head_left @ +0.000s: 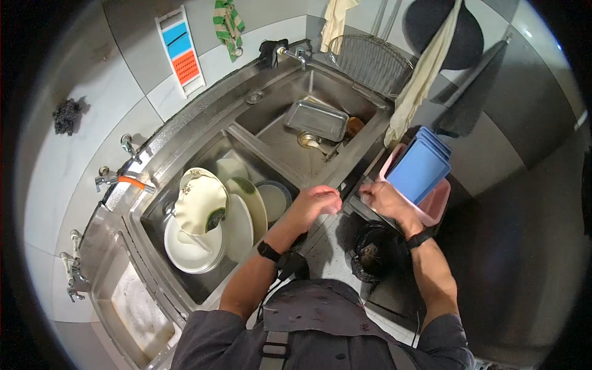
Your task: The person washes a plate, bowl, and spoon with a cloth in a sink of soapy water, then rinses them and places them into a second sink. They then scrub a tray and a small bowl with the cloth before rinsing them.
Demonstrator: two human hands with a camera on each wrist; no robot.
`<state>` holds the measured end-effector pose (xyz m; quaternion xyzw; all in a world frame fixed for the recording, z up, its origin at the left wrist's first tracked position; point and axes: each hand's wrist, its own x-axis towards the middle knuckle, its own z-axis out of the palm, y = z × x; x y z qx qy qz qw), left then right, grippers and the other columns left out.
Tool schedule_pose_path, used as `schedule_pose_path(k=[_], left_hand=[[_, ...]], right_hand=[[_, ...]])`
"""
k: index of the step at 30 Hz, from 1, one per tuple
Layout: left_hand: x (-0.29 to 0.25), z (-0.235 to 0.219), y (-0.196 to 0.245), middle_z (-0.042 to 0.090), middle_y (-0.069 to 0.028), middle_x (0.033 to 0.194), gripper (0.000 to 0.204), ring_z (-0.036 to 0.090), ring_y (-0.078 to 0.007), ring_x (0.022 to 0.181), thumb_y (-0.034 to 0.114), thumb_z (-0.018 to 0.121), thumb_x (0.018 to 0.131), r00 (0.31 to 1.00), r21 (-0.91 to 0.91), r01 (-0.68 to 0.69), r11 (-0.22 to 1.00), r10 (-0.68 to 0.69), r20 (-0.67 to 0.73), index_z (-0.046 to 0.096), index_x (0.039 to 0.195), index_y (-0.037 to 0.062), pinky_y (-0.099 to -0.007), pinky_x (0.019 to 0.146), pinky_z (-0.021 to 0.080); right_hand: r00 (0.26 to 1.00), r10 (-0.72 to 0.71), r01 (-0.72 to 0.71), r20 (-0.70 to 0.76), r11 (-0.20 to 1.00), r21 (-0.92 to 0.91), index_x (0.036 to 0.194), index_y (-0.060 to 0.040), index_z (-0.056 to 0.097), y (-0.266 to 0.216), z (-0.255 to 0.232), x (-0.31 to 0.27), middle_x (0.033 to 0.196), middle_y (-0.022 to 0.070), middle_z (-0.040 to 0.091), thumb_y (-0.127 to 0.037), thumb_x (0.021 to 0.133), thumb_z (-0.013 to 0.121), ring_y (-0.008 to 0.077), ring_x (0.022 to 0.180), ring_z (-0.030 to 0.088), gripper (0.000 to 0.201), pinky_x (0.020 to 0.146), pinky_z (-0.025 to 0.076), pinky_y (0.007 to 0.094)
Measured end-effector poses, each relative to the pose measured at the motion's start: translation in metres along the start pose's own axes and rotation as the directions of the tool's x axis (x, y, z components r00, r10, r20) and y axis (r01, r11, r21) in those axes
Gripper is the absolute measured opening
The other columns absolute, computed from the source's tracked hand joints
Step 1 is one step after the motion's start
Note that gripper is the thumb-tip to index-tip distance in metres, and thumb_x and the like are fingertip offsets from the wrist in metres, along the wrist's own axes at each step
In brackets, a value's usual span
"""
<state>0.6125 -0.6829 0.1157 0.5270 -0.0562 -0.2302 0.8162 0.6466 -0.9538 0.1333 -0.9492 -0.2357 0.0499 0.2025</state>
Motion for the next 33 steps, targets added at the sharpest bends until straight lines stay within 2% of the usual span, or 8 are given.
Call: schedule_pose_path(k=[4, 9, 10, 18, 20, 26, 28, 33], left_hand=[[0.037, -0.027, 0.026, 0.071, -0.0114, 0.097, 0.022, 0.070, -0.0209, 0.088, 0.014, 0.070, 0.094, 0.994, -0.361, 0.013, 0.933, -0.050, -0.092, 0.066, 0.110, -0.0017, -0.0316, 0.081, 0.055], [0.079, -0.064, 0.037, 0.072, -0.0115, 0.097, 0.023, 0.070, -0.0243, 0.090, 0.014, 0.068, 0.096, 0.980, -0.489, -0.095, 0.867, -0.005, -0.199, 0.066, 0.114, -0.0007, -0.0367, 0.081, 0.055], [0.087, -0.070, 0.037, 0.072, -0.0117, 0.098, 0.023, 0.070, -0.0248, 0.090, 0.014, 0.068, 0.096, 0.977, -0.506, -0.136, 0.852, 0.030, -0.211, 0.066, 0.114, -0.0005, -0.0370, 0.082, 0.054], [0.163, -0.078, 0.061, 0.070, -0.0121, 0.099, 0.018, 0.067, -0.0250, 0.091, 0.014, 0.066, 0.098, 0.875, -0.441, -0.211, 0.872, -0.033, -0.484, 0.065, 0.111, 0.0010, -0.0376, 0.083, 0.052], [0.183, -0.080, 0.062, 0.069, -0.0114, 0.096, 0.018, 0.066, -0.0234, 0.090, 0.014, 0.066, 0.099, 0.857, -0.426, -0.197, 0.883, -0.056, -0.512, 0.064, 0.111, 0.0005, -0.0359, 0.083, 0.052], [0.227, -0.095, 0.052, 0.068, -0.0101, 0.094, 0.020, 0.066, -0.0222, 0.090, 0.014, 0.066, 0.099, 0.821, -0.441, -0.204, 0.874, -0.093, -0.563, 0.063, 0.112, -0.0003, -0.0346, 0.084, 0.052], [0.236, -0.095, 0.049, 0.069, -0.0089, 0.094, 0.020, 0.066, -0.0198, 0.088, 0.017, 0.065, 0.099, 0.804, -0.429, -0.203, 0.880, -0.100, -0.586, 0.064, 0.110, 0.0010, -0.0333, 0.082, 0.052], [0.257, -0.103, 0.030, 0.070, -0.0057, 0.091, 0.020, 0.067, -0.0163, 0.084, 0.021, 0.066, 0.098, 0.768, -0.404, -0.163, 0.900, -0.141, -0.624, 0.066, 0.108, 0.0043, -0.0315, 0.079, 0.052]], right_hand=[[0.999, -0.039, 0.035, 0.037, 0.994, 0.107, 0.112, -0.0019, 0.073, 0.046, -0.063, 0.076, 0.104, 0.0224, 0.072, -0.015, 0.087, 0.067, 0.0386, 0.096, 0.070, 0.028, 0.088, 0.056, 0.0419], [0.959, -0.187, 0.230, 0.213, 0.952, -0.202, 0.109, -0.0021, 0.072, 0.112, -0.110, 0.223, 0.103, 0.0231, 0.072, -0.015, 0.082, 0.069, 0.0409, 0.100, 0.069, 0.030, 0.088, 0.055, 0.0456], [0.958, -0.094, 0.134, 0.271, 0.982, -0.136, 0.109, -0.0024, 0.073, 0.120, -0.115, 0.252, 0.103, 0.0232, 0.072, -0.015, 0.081, 0.069, 0.0409, 0.101, 0.069, 0.031, 0.089, 0.055, 0.0458], [0.806, -0.073, 0.316, 0.587, 0.892, -0.323, 0.119, -0.0043, 0.070, 0.203, -0.060, 0.459, 0.116, 0.0167, 0.072, -0.010, 0.080, 0.074, 0.0339, 0.108, 0.068, 0.039, 0.088, 0.054, 0.0442], [0.686, 0.155, 0.343, 0.711, 0.792, -0.505, 0.124, -0.0082, 0.070, 0.214, -0.027, 0.485, 0.119, 0.0138, 0.072, -0.010, 0.080, 0.075, 0.0327, 0.113, 0.067, 0.044, 0.090, 0.055, 0.0465], [0.485, 0.195, 0.560, 0.852, 0.679, -0.475, 0.120, -0.0054, 0.073, 0.227, 0.019, 0.502, 0.115, 0.0143, 0.073, -0.006, 0.077, 0.077, 0.0327, 0.104, 0.070, 0.043, 0.080, 0.057, 0.0474], [0.508, 0.060, 0.613, 0.859, 0.676, -0.409, 0.084, -0.0128, 0.076, 0.281, 0.057, 0.516, 0.092, 0.0124, 0.075, -0.016, 0.082, 0.070, 0.0337, 0.081, 0.072, 0.008, 0.065, 0.057, 0.0489], [0.455, -0.193, 0.853, 0.869, 0.374, -0.364, 0.082, -0.0121, 0.075, 0.303, 0.088, 0.511, 0.089, 0.0131, 0.075, -0.017, 0.079, 0.068, 0.0325, 0.083, 0.073, 0.009, 0.067, 0.057, 0.0488]])
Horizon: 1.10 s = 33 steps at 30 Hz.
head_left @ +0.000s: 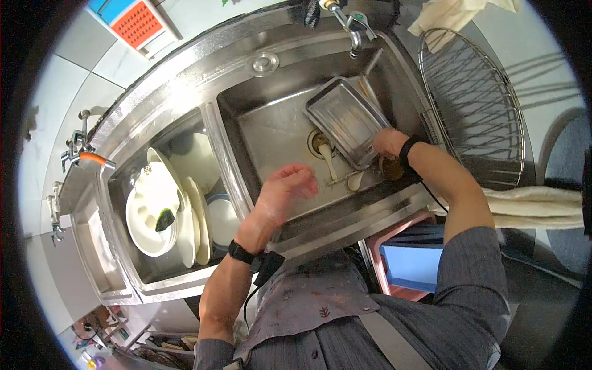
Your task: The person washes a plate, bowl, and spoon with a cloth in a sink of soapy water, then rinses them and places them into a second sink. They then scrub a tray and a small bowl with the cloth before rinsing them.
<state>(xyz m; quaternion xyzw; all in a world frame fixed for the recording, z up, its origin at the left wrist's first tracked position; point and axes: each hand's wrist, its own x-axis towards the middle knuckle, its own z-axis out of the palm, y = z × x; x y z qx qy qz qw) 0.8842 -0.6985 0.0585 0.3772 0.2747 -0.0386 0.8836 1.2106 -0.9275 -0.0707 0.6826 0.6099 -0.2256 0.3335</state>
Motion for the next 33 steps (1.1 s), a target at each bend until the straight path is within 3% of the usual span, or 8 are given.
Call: schedule_pose_path(k=[8, 11, 14, 19, 20, 21, 27, 33], left_hand=[[0.057, -0.007, -0.044, 0.070, -0.0114, 0.114, 0.042, 0.067, -0.0179, 0.101, 0.032, 0.072, 0.094, 0.992, 0.291, 0.123, 0.949, -0.114, -0.048, 0.063, 0.122, 0.0016, -0.0340, 0.083, 0.053], [0.059, 0.023, -0.031, 0.063, -0.0144, 0.130, 0.063, 0.064, -0.0236, 0.113, 0.033, 0.074, 0.092, 0.966, 0.439, 0.209, 0.874, -0.114, -0.233, 0.050, 0.139, -0.0010, -0.0377, 0.090, 0.054], [0.071, 0.027, -0.031, 0.057, -0.0157, 0.139, 0.066, 0.062, -0.0293, 0.119, 0.019, 0.068, 0.094, 0.992, 0.074, 0.105, 0.992, -0.100, -0.078, 0.038, 0.149, -0.0004, -0.0423, 0.094, 0.055], [0.095, -0.021, -0.043, 0.058, -0.0149, 0.136, 0.056, 0.063, -0.0296, 0.118, -0.001, 0.056, 0.092, 0.974, 0.159, 0.021, 0.987, 0.015, -0.226, 0.042, 0.146, 0.0000, -0.0422, 0.087, 0.060], [0.097, -0.029, -0.045, 0.059, -0.0148, 0.134, 0.055, 0.063, -0.0294, 0.117, -0.006, 0.053, 0.091, 0.963, 0.129, 0.003, 0.992, 0.032, -0.268, 0.043, 0.145, -0.0001, -0.0420, 0.085, 0.061], [0.094, -0.029, -0.043, 0.059, -0.0148, 0.134, 0.055, 0.063, -0.0294, 0.117, -0.006, 0.053, 0.091, 0.962, 0.130, 0.004, 0.992, 0.031, -0.270, 0.043, 0.145, -0.0001, -0.0420, 0.085, 0.061], [0.049, -0.005, -0.010, 0.061, -0.0147, 0.130, 0.052, 0.064, -0.0275, 0.112, -0.007, 0.055, 0.089, 0.926, 0.093, -0.016, 0.996, 0.050, -0.374, 0.047, 0.140, -0.0006, -0.0418, 0.089, 0.059], [0.027, -0.016, -0.006, 0.068, -0.0121, 0.122, 0.043, 0.065, -0.0275, 0.114, -0.002, 0.061, 0.088, 0.894, 0.037, -0.188, 0.982, 0.186, -0.408, 0.059, 0.131, -0.0009, -0.0413, 0.096, 0.055]], right_hand=[[0.984, -0.026, 0.066, -0.178, 0.973, 0.221, 0.089, -0.0100, 0.074, 0.018, -0.001, 0.030, 0.088, 0.0131, 0.074, -0.017, 0.080, 0.067, 0.0336, 0.077, 0.071, 0.013, 0.065, 0.054, 0.0503], [0.993, -0.048, 0.003, 0.112, 0.928, 0.373, 0.099, 0.0018, 0.074, 0.015, -0.064, 0.027, 0.087, 0.0157, 0.075, -0.016, 0.087, 0.066, 0.0304, 0.079, 0.072, 0.023, 0.074, 0.057, 0.0414], [0.985, -0.155, 0.065, 0.073, 0.731, 0.679, 0.103, 0.0038, 0.071, -0.006, -0.131, 0.005, 0.086, 0.0152, 0.073, -0.021, 0.090, 0.066, 0.0253, 0.079, 0.072, 0.029, 0.074, 0.057, 0.0382], [0.995, 0.083, 0.052, -0.053, 0.011, 0.999, 0.111, 0.0040, 0.069, 0.013, -0.125, 0.011, 0.097, 0.0142, 0.074, -0.034, 0.092, 0.068, 0.0258, 0.087, 0.072, 0.042, 0.075, 0.056, 0.0373], [0.861, 0.281, 0.202, -0.423, 0.574, 0.793, 0.113, 0.0029, 0.068, 0.029, -0.102, 0.025, 0.105, 0.0177, 0.074, -0.032, 0.093, 0.066, 0.0336, 0.092, 0.073, 0.040, 0.080, 0.057, 0.0413], [0.881, 0.378, -0.032, -0.284, 0.648, 0.761, 0.112, 0.0032, 0.068, 0.040, -0.099, 0.025, 0.108, 0.0198, 0.073, -0.028, 0.094, 0.065, 0.0375, 0.097, 0.071, 0.037, 0.083, 0.056, 0.0442], [0.812, 0.584, -0.464, -0.018, 0.664, 0.586, 0.112, 0.0002, 0.071, 0.057, -0.016, 0.065, 0.111, 0.0264, 0.071, -0.017, 0.091, 0.057, 0.0421, 0.104, 0.069, 0.031, 0.092, 0.054, 0.0519], [0.953, 0.298, -0.217, 0.054, 0.545, 0.810, 0.109, 0.0044, 0.064, 0.047, -0.086, 0.027, 0.093, 0.0185, 0.070, -0.017, 0.092, 0.067, 0.0305, 0.075, 0.071, 0.027, 0.069, 0.055, 0.0446]])
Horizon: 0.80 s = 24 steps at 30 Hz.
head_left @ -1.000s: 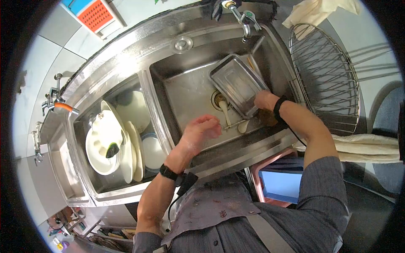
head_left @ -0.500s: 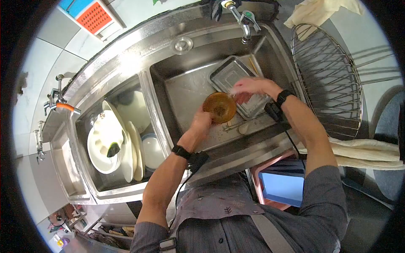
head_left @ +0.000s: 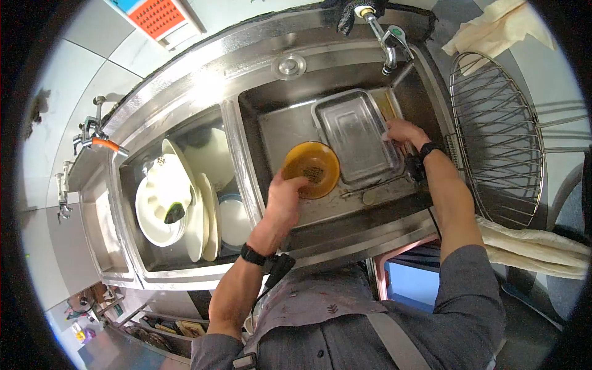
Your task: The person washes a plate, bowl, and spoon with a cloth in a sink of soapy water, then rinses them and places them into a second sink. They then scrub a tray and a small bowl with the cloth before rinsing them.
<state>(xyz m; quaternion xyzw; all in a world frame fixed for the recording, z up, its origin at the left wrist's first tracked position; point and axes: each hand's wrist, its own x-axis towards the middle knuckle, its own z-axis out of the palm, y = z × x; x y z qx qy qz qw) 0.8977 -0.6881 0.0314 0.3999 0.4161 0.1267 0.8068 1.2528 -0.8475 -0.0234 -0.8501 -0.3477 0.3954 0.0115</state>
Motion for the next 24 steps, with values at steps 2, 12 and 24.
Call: schedule_pose_path(k=[2, 12, 24], left_hand=[[-0.015, -0.004, 0.022, 0.067, -0.0124, 0.124, 0.042, 0.065, -0.0290, 0.115, 0.000, 0.059, 0.091, 0.999, -0.083, 0.047, 0.995, -0.044, 0.031, 0.058, 0.132, -0.0005, -0.0431, 0.097, 0.055], [-0.018, -0.020, 0.025, 0.065, -0.0119, 0.126, 0.046, 0.063, -0.0242, 0.115, -0.002, 0.059, 0.091, 0.997, -0.098, 0.082, 0.992, -0.082, 0.008, 0.054, 0.137, -0.0013, -0.0382, 0.103, 0.049], [-0.013, -0.025, -0.002, 0.065, -0.0108, 0.127, 0.048, 0.062, -0.0229, 0.118, -0.002, 0.061, 0.091, 0.994, -0.123, 0.108, 0.987, -0.105, 0.027, 0.053, 0.139, -0.0012, -0.0361, 0.102, 0.049]], right_hand=[[0.995, -0.005, -0.011, 0.096, 0.986, 0.164, 0.100, 0.0020, 0.065, 0.029, 0.018, 0.042, 0.083, 0.0105, 0.067, -0.021, 0.090, 0.071, 0.0214, 0.067, 0.065, 0.026, 0.062, 0.051, 0.0392], [0.905, -0.273, 0.134, 0.328, 0.911, 0.389, 0.091, 0.0017, 0.067, -0.101, 0.096, 0.049, 0.082, 0.0104, 0.073, -0.019, 0.093, 0.069, 0.0212, 0.069, 0.072, 0.021, 0.066, 0.062, 0.0349], [0.964, -0.133, 0.198, 0.230, 0.936, -0.292, 0.070, 0.0004, 0.072, -0.082, 0.111, 0.044, 0.073, 0.0157, 0.071, -0.025, 0.087, 0.067, 0.0269, 0.064, 0.071, 0.031, 0.061, 0.056, 0.0420]])
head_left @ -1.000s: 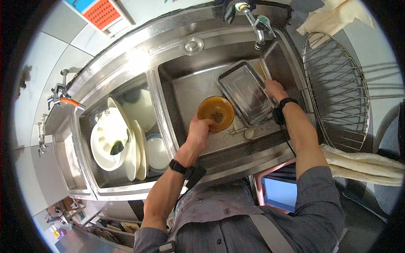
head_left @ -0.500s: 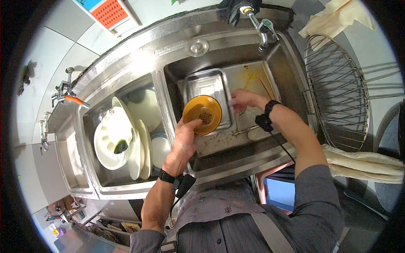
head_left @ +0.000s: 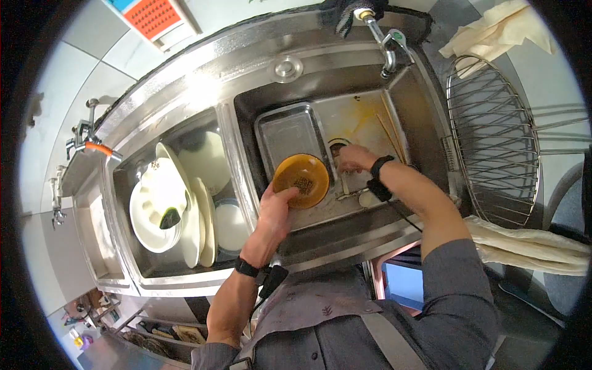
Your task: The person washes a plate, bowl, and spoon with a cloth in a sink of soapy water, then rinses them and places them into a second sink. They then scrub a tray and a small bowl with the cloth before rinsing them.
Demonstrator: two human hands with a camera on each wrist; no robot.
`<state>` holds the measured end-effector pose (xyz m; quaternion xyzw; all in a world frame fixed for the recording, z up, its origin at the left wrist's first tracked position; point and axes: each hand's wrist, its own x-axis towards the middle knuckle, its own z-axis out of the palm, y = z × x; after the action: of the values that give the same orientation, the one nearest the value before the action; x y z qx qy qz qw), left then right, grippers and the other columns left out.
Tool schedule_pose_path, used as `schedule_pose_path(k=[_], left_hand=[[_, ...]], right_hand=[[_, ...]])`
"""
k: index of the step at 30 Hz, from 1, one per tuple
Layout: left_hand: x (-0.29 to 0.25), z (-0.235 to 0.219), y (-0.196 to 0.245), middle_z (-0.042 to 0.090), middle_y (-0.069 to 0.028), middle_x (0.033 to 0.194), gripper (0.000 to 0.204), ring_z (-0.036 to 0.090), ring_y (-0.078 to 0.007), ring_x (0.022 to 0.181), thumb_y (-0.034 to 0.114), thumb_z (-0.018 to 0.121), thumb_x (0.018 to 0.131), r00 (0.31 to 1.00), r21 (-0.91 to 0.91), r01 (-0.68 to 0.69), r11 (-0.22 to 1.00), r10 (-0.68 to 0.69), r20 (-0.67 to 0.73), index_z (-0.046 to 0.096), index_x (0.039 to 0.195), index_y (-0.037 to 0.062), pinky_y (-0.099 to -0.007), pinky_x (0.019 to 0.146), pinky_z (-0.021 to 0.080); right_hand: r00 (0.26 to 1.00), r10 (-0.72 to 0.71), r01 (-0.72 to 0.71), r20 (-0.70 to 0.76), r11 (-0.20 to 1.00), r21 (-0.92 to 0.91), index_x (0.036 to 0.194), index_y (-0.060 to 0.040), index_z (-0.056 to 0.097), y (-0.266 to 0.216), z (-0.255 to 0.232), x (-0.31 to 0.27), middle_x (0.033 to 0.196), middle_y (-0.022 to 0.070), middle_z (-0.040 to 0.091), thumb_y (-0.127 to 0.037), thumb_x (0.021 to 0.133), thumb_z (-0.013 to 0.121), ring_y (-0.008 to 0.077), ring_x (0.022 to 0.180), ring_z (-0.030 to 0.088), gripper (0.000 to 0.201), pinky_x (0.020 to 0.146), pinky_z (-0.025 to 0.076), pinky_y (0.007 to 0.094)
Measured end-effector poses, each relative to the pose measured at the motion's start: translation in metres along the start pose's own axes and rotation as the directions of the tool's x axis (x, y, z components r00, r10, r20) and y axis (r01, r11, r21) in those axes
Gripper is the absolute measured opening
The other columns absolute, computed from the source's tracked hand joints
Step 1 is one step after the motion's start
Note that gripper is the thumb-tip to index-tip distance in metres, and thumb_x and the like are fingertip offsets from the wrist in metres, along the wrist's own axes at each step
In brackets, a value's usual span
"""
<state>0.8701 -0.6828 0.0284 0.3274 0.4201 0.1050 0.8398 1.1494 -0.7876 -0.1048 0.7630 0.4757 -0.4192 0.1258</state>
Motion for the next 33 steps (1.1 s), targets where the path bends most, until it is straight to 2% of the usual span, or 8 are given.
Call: schedule_pose_path(k=[12, 15, 19, 22, 25, 28, 30, 33], left_hand=[[0.004, 0.007, -0.001, 0.063, -0.0109, 0.130, 0.049, 0.060, -0.0222, 0.120, -0.004, 0.057, 0.091, 0.997, 0.023, 0.060, 0.998, -0.061, 0.039, 0.050, 0.140, -0.0019, -0.0364, 0.105, 0.047], [0.005, 0.011, -0.002, 0.063, -0.0108, 0.130, 0.048, 0.060, -0.0221, 0.120, -0.002, 0.058, 0.091, 0.995, 0.052, 0.098, 0.994, -0.100, 0.027, 0.051, 0.139, -0.0024, -0.0359, 0.106, 0.046], [0.014, 0.008, -0.014, 0.065, -0.0110, 0.129, 0.046, 0.061, -0.0220, 0.120, -0.002, 0.058, 0.091, 0.996, 0.039, 0.083, 0.996, -0.084, 0.026, 0.052, 0.137, -0.0022, -0.0360, 0.106, 0.046], [0.010, 0.013, -0.008, 0.065, -0.0112, 0.128, 0.046, 0.061, -0.0220, 0.119, -0.002, 0.059, 0.091, 0.996, 0.049, 0.083, 0.995, -0.084, 0.019, 0.053, 0.136, -0.0024, -0.0361, 0.107, 0.046], [0.015, 0.010, -0.011, 0.066, -0.0111, 0.128, 0.047, 0.062, -0.0219, 0.118, -0.002, 0.059, 0.090, 0.998, 0.066, 0.062, 0.996, -0.064, 0.029, 0.053, 0.136, -0.0023, -0.0361, 0.106, 0.046], [0.018, 0.011, -0.011, 0.066, -0.0108, 0.128, 0.047, 0.062, -0.0215, 0.117, -0.002, 0.060, 0.090, 0.997, 0.078, 0.074, 0.994, -0.076, 0.022, 0.053, 0.137, -0.0022, -0.0356, 0.105, 0.046], [0.016, 0.015, -0.007, 0.066, -0.0107, 0.128, 0.048, 0.062, -0.0213, 0.117, -0.002, 0.060, 0.090, 0.996, 0.087, 0.090, 0.992, -0.090, 0.002, 0.053, 0.137, -0.0023, -0.0353, 0.104, 0.047], [0.015, 0.019, -0.007, 0.066, -0.0103, 0.127, 0.049, 0.062, -0.0211, 0.117, -0.001, 0.061, 0.089, 0.997, 0.091, 0.068, 0.993, -0.070, 0.023, 0.053, 0.138, -0.0015, -0.0342, 0.104, 0.046]], right_hand=[[0.878, 0.017, -0.184, -0.479, 0.935, -0.303, 0.091, 0.0024, 0.075, 0.087, -0.024, -0.015, 0.090, 0.0246, 0.071, -0.011, 0.087, 0.061, 0.0411, 0.090, 0.069, 0.019, 0.081, 0.056, 0.0506], [0.697, 0.328, -0.402, -0.638, 0.915, 0.033, 0.098, 0.0067, 0.072, 0.153, 0.008, 0.010, 0.095, 0.0268, 0.069, -0.011, 0.088, 0.059, 0.0435, 0.096, 0.066, 0.025, 0.083, 0.056, 0.0487], [0.820, 0.197, -0.349, -0.537, 0.916, -0.197, 0.104, 0.0068, 0.069, 0.149, 0.016, 0.009, 0.102, 0.0274, 0.067, -0.012, 0.089, 0.058, 0.0428, 0.095, 0.067, 0.026, 0.084, 0.056, 0.0481], [0.725, 0.268, -0.321, -0.634, 0.946, 0.032, 0.107, 0.0049, 0.069, 0.159, 0.028, 0.029, 0.104, 0.0286, 0.066, -0.010, 0.090, 0.058, 0.0428, 0.096, 0.066, 0.026, 0.085, 0.055, 0.0494], [0.813, 0.274, -0.273, -0.514, 0.959, 0.079, 0.111, -0.0001, 0.069, 0.123, -0.005, 0.002, 0.106, 0.0268, 0.067, -0.007, 0.088, 0.058, 0.0415, 0.099, 0.066, 0.026, 0.085, 0.055, 0.0497], [0.819, -0.108, 0.120, -0.563, 0.993, -0.017, 0.110, -0.0042, 0.069, 0.114, -0.004, 0.001, 0.103, 0.0222, 0.069, -0.004, 0.086, 0.058, 0.0409, 0.098, 0.067, 0.026, 0.084, 0.055, 0.0486], [0.980, -0.159, 0.171, -0.119, 0.980, 0.104, 0.107, -0.0042, 0.068, 0.082, -0.010, -0.020, 0.102, 0.0189, 0.070, -0.005, 0.085, 0.060, 0.0422, 0.094, 0.067, 0.023, 0.082, 0.055, 0.0494], [0.952, -0.280, 0.293, 0.121, 0.950, -0.104, 0.105, -0.0031, 0.067, 0.055, 0.010, -0.043, 0.100, 0.0195, 0.070, -0.006, 0.087, 0.061, 0.0417, 0.093, 0.068, 0.019, 0.081, 0.055, 0.0513]])
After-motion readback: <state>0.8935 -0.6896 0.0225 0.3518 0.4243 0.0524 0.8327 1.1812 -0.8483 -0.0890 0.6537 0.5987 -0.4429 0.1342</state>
